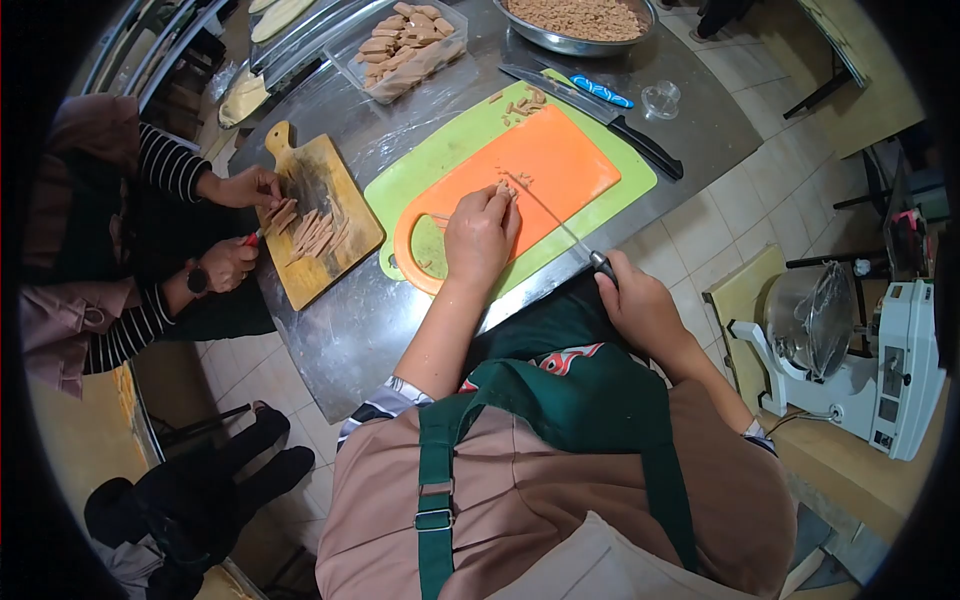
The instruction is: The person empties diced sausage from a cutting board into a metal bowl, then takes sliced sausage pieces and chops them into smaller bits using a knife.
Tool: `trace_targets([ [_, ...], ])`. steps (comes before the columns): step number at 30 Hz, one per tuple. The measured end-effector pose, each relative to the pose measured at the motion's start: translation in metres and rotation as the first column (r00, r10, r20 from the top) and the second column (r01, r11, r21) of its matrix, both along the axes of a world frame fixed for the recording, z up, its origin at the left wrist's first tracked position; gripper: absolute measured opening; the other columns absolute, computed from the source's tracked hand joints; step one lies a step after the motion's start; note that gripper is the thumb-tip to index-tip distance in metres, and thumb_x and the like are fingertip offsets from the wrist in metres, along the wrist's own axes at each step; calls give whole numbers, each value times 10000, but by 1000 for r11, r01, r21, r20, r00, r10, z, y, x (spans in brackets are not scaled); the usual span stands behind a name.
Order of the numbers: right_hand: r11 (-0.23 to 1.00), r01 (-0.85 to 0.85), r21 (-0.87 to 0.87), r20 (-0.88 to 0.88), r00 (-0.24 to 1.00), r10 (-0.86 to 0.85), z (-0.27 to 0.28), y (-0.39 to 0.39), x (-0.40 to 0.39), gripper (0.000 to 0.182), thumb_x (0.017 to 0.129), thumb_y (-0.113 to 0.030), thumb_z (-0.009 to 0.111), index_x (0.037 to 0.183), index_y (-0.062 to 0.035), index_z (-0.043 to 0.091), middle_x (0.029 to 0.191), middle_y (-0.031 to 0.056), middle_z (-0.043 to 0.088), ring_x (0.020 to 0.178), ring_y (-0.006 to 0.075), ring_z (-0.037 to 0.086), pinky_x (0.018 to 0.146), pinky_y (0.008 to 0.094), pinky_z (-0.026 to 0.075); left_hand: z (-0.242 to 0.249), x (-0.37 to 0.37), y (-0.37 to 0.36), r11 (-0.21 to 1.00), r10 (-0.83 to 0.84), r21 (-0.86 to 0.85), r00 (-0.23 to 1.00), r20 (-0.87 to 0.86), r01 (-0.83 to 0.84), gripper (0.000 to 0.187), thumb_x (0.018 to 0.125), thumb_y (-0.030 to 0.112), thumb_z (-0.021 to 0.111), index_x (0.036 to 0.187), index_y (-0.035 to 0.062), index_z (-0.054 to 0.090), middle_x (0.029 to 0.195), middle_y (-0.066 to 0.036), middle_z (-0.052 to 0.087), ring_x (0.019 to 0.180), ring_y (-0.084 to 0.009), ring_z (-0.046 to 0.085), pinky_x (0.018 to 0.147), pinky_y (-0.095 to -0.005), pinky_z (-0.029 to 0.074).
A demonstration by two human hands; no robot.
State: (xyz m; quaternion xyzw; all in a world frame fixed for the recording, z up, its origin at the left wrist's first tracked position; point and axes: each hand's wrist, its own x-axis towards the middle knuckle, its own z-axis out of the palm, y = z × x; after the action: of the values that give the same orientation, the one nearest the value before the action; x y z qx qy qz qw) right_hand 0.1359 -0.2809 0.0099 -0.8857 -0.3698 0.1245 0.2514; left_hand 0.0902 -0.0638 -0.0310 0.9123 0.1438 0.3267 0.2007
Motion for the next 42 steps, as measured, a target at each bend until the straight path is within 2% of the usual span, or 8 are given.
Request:
trace_targets([
  [3,999,-26,33,33,999,25,6,9,-1,211,887,-226,502,967,-39,443,702,193,588,627,394,580,572,479,470,-2,0,-1,1000,-6,21,1000,21,5,138,767,104,645,855,-2,657,835,-118,630,777,-273,602,665,-368,503],
  [8,988,-33,-148,90,995,47,-10,36,2,212,880,-231,512,969,-50,445,697,200,586,621,370,594,560,459,487,-7,0,0,999,-4,36,999,38,3,141,758,86,647,868,-1,656,861,-123,639,780,-272,603,671,-366,502],
  [12,988,-35,-149,137,989,56,-10,33,0,218,874,-235,522,965,-52,447,690,197,585,617,363,598,560,451,494,-4,0,1,997,5,75,999,41,-8,144,756,87,648,872,3,652,893,-127,650,780,-273,603,683,-362,499],
  [23,999,-30,15,-32,999,30,9,12,1,222,886,-230,506,967,-32,446,692,192,591,634,387,582,569,489,462,0,-4,-1,998,56,-40,997,-60,-58,112,786,118,628,801,7,624,813,-142,642,782,-301,607,674,-392,491],
  [25,999,-47,-12,-20,999,46,11,15,0,221,888,-228,502,962,-29,443,697,198,592,636,392,581,571,488,463,-2,-4,1,1000,20,-14,1000,7,-20,128,785,135,630,807,9,631,822,-140,646,802,-300,612,675,-393,497],
  [35,994,-78,-76,-49,996,75,-12,47,9,222,887,-211,493,942,-4,433,663,208,600,636,405,597,592,489,477,5,-8,3,999,-35,-16,999,13,35,144,722,97,669,819,-2,628,866,-119,640,849,-303,594,737,-376,491],
  [38,994,-61,-90,-37,998,58,-8,33,4,222,892,-218,487,949,-10,433,657,210,591,629,411,587,587,491,473,0,-6,8,999,-33,19,999,29,33,166,706,93,673,828,-8,625,926,-161,635,926,-335,581,786,-386,483],
  [42,995,-41,-93,-37,999,37,-7,15,-3,225,894,-225,488,967,-19,434,646,209,581,616,408,581,574,490,468,-1,-6,9,996,-40,-83,999,23,42,171,730,137,645,837,4,628,1101,-255,577,1020,-374,569,845,-418,469],
])
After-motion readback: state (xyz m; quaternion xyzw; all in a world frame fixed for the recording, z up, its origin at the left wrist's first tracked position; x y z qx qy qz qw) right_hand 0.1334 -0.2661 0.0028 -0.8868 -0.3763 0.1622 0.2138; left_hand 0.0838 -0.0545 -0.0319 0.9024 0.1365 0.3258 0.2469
